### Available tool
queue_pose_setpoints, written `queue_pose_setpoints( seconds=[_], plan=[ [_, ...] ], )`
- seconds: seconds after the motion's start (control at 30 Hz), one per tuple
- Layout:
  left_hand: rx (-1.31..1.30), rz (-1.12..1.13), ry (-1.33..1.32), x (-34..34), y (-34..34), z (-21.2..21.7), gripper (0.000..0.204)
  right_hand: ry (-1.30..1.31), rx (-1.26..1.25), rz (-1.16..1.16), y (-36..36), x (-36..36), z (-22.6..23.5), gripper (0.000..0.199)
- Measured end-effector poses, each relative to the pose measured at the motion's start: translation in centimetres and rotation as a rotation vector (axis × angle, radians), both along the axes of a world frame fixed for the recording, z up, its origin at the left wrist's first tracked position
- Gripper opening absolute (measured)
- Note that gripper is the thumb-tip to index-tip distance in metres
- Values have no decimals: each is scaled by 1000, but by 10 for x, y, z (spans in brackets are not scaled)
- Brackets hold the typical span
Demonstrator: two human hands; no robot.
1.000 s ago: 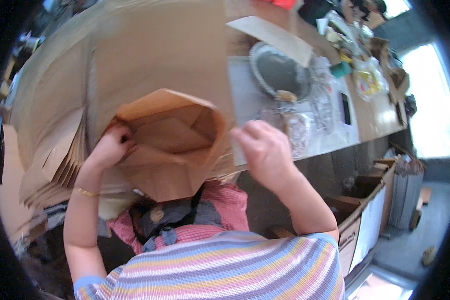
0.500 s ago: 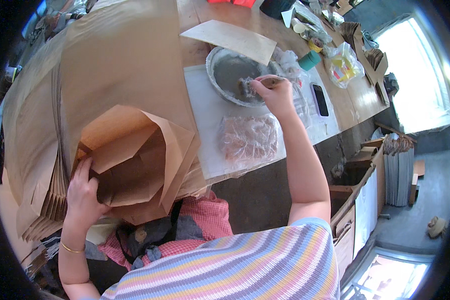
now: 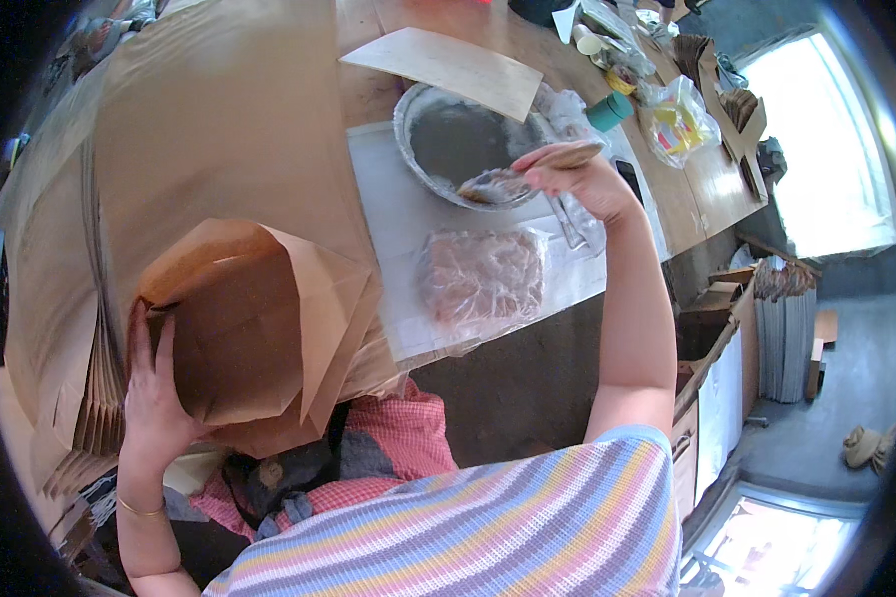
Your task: The person repeatedly applies glue to the inner flaps of brown paper bags using a brush, then folds and presses the flaps to seal them. The process is repeated on multiple bags in a continuous loop.
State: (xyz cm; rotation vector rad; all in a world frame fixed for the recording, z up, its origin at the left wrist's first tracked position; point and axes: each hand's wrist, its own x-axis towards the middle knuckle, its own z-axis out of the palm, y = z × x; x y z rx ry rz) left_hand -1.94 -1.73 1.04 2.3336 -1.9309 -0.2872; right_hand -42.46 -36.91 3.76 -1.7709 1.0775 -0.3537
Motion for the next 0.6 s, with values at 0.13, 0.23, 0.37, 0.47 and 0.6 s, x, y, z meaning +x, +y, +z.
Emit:
queue_pose_setpoints(
  seconds=[0.13,0.23,0.37,0.47,0.6],
  plan=[
    [8,47,274,19,-2,-6,124,-591,71,-340,8,10,-16,21],
    [-12,56,403,29,-3,0,124,-901,60,-226,85,74,-4,19],
    [-76,14,487,33,3,-9,125,-587,-164,-39,222,203,-1,11],
    [-129,-24,539,33,6,-13,125,-484,106,26,239,273,-45,14],
    [-111,13,535,31,4,-18,123,-440,78,-40,237,305,-77,15]
  ],
)
